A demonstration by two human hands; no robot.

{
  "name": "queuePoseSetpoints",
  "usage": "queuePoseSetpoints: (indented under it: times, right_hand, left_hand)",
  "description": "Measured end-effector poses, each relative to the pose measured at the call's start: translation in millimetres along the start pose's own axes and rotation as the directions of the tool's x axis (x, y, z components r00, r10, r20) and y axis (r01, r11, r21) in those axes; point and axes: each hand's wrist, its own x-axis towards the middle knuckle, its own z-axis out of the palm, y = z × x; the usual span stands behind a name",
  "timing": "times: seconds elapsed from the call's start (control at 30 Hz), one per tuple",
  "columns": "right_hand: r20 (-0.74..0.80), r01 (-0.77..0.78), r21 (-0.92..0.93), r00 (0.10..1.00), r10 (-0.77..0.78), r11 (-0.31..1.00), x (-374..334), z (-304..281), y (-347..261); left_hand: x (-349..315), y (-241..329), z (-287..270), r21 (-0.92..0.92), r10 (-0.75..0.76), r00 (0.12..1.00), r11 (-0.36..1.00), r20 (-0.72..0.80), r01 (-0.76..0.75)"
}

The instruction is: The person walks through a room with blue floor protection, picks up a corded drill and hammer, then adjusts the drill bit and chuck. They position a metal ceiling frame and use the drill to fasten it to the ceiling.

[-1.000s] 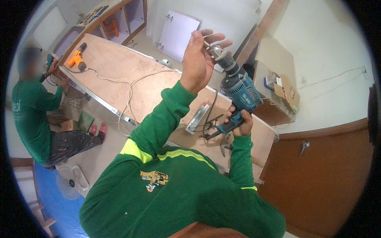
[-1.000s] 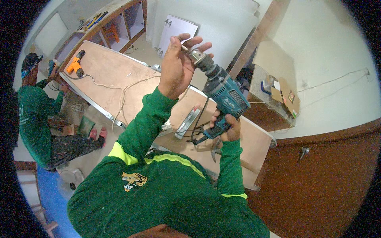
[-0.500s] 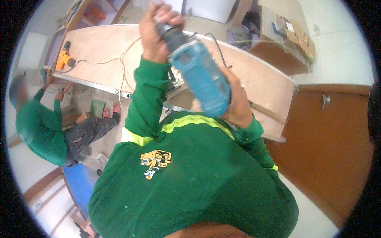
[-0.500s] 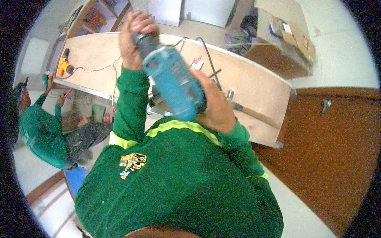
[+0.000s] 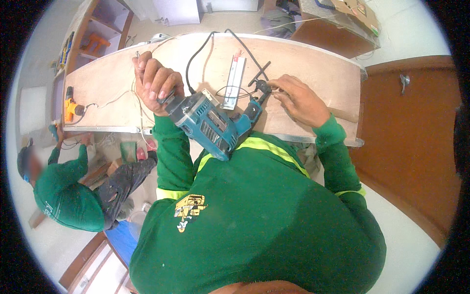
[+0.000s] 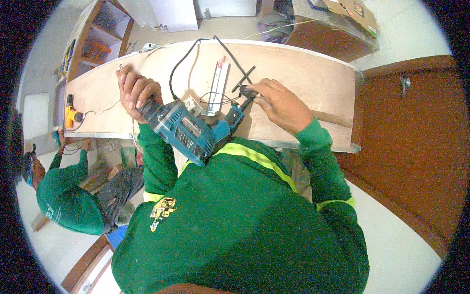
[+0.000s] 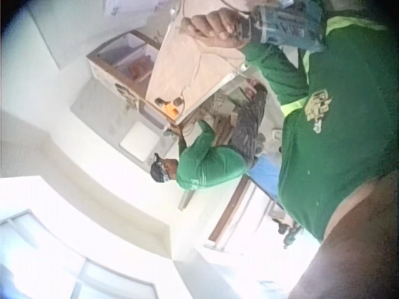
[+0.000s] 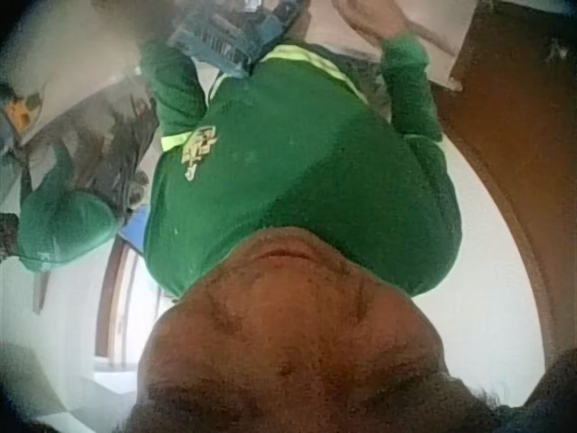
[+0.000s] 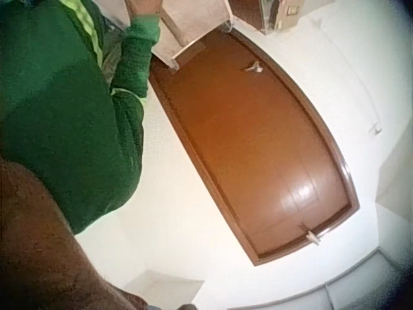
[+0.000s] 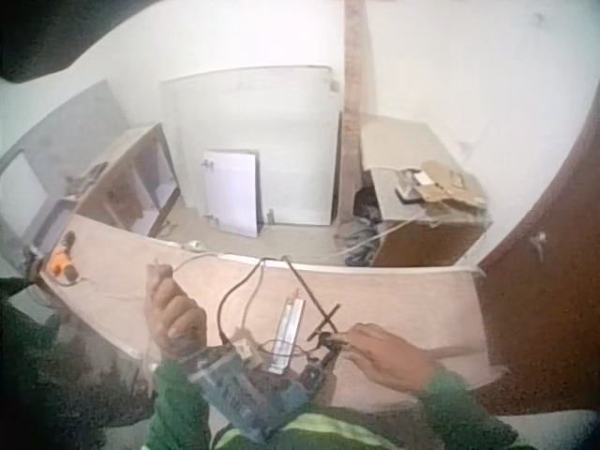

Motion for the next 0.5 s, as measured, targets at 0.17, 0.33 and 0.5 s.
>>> queuePoseSetpoints:
  times: [0.17, 0.33, 0.5]
  right_hand:
    - [0.004, 0.035, -0.112, 0.999, -0.035, 0.993, 30.0, 1.3, 32.0]
    - [0.101, 0.061, -0.101, 0.994, -0.050, 0.993, 49.3, -4.6, 47.6]
    - [0.234, 0.075, -0.127, 0.971, -0.044, 0.989, 59.7, -6.0, 44.5]
  left_hand:
    - [-1.8, -5.3, 3.4, 0.031, -0.014, 1.000, 0.999, 0.023, 0.013]
    - [-4.7, -5.2, 6.6, 0.097, -0.002, 1.000, 0.995, 0.003, 0.002]
    - [-13.7, -10.2, 16.1, 0.257, 0.097, 0.989, 0.964, -0.111, -0.065]
